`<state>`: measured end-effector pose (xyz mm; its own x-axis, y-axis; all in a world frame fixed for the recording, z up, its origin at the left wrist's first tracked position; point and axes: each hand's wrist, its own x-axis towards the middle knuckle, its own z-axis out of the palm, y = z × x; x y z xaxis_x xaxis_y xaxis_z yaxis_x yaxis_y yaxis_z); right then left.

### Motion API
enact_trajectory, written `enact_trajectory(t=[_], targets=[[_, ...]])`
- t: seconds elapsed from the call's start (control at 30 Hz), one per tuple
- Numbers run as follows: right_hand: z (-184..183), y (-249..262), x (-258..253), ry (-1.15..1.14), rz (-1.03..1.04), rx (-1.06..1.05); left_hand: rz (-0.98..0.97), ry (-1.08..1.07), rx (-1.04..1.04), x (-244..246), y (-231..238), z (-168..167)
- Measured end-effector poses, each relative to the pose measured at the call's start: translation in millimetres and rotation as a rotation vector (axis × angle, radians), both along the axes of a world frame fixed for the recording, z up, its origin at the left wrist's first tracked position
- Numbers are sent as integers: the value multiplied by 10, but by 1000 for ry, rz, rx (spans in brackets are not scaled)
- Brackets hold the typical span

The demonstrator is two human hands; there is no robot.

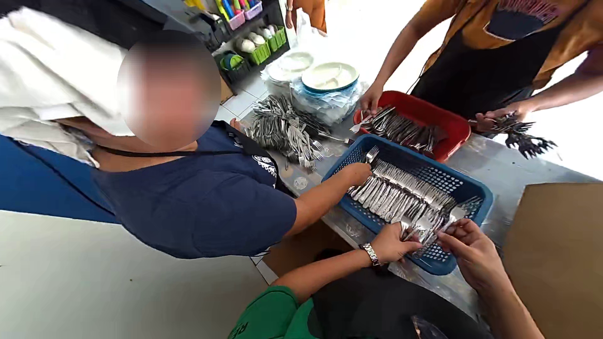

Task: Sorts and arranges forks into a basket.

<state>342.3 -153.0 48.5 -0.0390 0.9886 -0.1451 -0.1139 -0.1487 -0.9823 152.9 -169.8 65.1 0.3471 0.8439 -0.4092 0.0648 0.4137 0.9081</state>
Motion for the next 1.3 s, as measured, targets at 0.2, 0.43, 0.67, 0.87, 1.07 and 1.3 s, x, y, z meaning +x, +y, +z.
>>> enact_trajectory(t=[0.2, 0.43, 0.67, 0.87, 1.07, 1.3], targets=[[174, -190, -195, -40, 50, -16, 28, 8, 152, -211, -240, -25], [393, -96, 20, -316, -71, -20, -15, 180, 165, -353, -420, 10], [424, 409, 557, -607, -157, 92, 187, 17, -75, -378, -354, -62], [140, 1042, 441, -1014, 190, 2, 274, -7, -38, -131, 50, 19], [-88, 1319, 293, -1322, 337, -147, 369, 35, -61, 85, 359, 14], [-243, 1322, 272, -1596, 385, -23, 360, 60, -123, 229, 690, -210]])
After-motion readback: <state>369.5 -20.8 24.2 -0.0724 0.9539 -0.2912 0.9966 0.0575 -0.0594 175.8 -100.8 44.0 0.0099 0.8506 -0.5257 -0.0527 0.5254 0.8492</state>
